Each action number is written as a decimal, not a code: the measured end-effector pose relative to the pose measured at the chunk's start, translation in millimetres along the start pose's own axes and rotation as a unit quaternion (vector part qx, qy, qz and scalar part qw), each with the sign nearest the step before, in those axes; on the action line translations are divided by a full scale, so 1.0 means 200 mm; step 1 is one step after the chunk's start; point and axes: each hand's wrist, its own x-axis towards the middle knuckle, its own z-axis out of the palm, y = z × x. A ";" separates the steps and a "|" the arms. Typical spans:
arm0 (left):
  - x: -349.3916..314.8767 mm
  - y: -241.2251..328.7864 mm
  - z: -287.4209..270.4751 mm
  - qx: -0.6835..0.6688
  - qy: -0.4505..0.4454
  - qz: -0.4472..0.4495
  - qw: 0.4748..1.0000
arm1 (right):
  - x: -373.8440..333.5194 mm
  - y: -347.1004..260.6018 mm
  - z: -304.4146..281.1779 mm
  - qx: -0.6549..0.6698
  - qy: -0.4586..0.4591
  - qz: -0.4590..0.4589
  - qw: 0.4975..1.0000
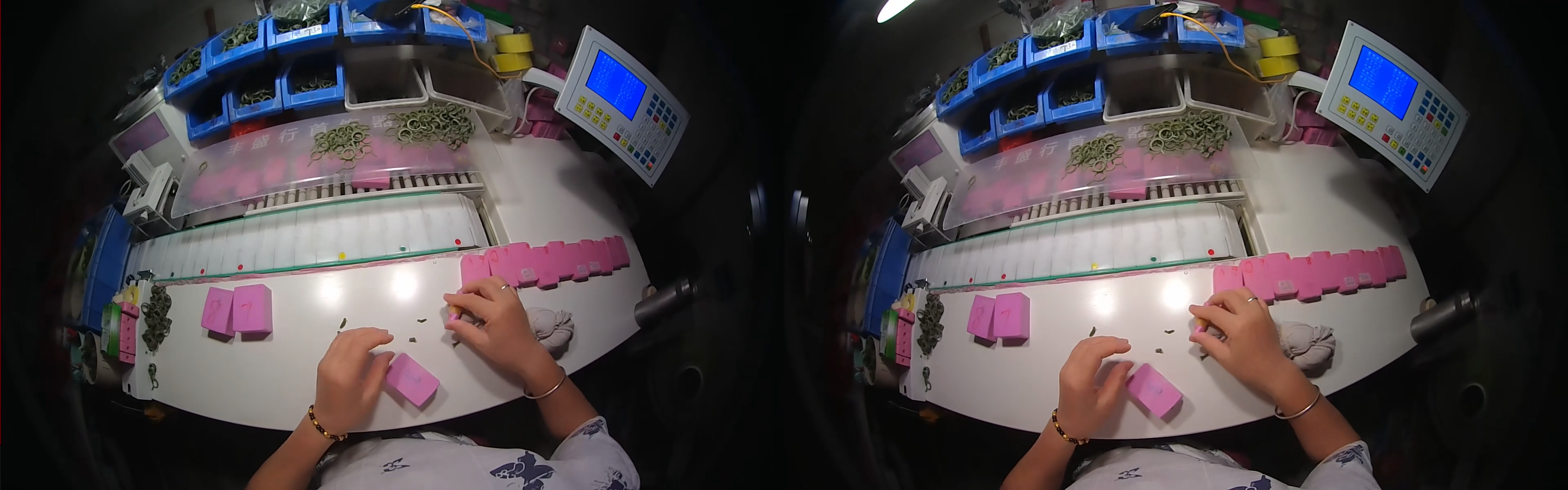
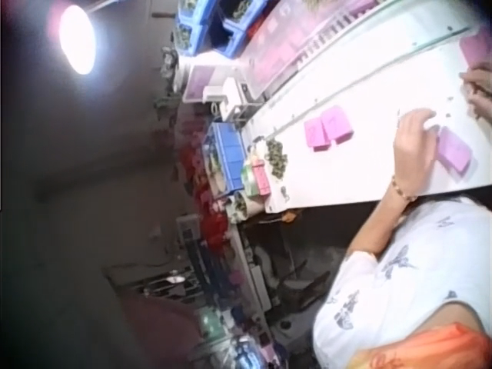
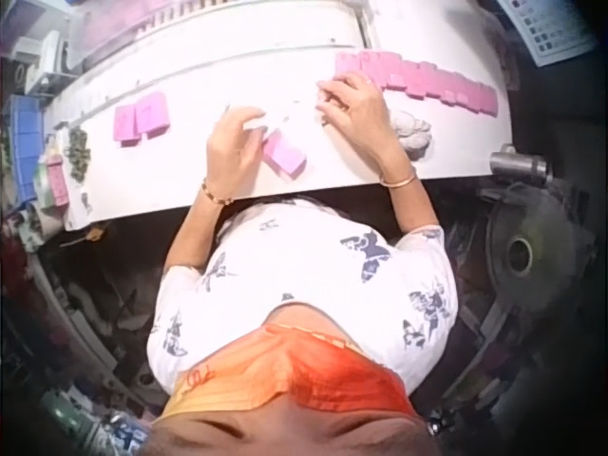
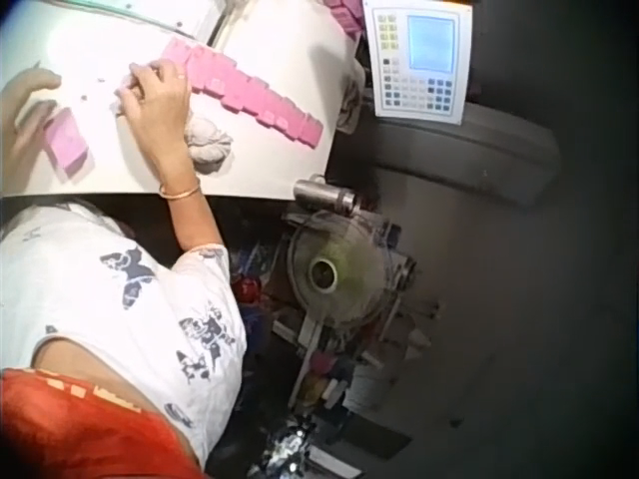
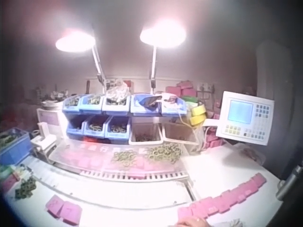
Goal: The person assembles wax figurines by placing green wax components into pink molds and adding small yellow wax pieces.
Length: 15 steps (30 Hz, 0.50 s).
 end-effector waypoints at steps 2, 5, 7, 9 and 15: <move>-0.02 -0.02 -0.02 -0.001 -0.002 -0.011 1.000 | 0.01 -0.01 -0.02 0.005 -0.001 -0.008 1.000; -0.04 -0.06 -0.07 0.007 -0.014 -0.015 1.000 | -0.01 -0.01 -0.05 0.006 0.000 -0.007 1.000; -0.04 -0.07 -0.08 0.015 -0.023 -0.006 1.000 | -0.05 0.00 -0.08 0.002 0.004 0.001 1.000; -0.01 -0.07 -0.08 -0.039 -0.068 0.015 0.997 | -0.08 -0.01 -0.11 -0.040 0.011 0.000 0.999; 0.04 -0.07 0.04 -0.127 -0.155 0.034 0.979 | -0.03 -0.09 -0.11 -0.041 0.074 -0.055 0.995</move>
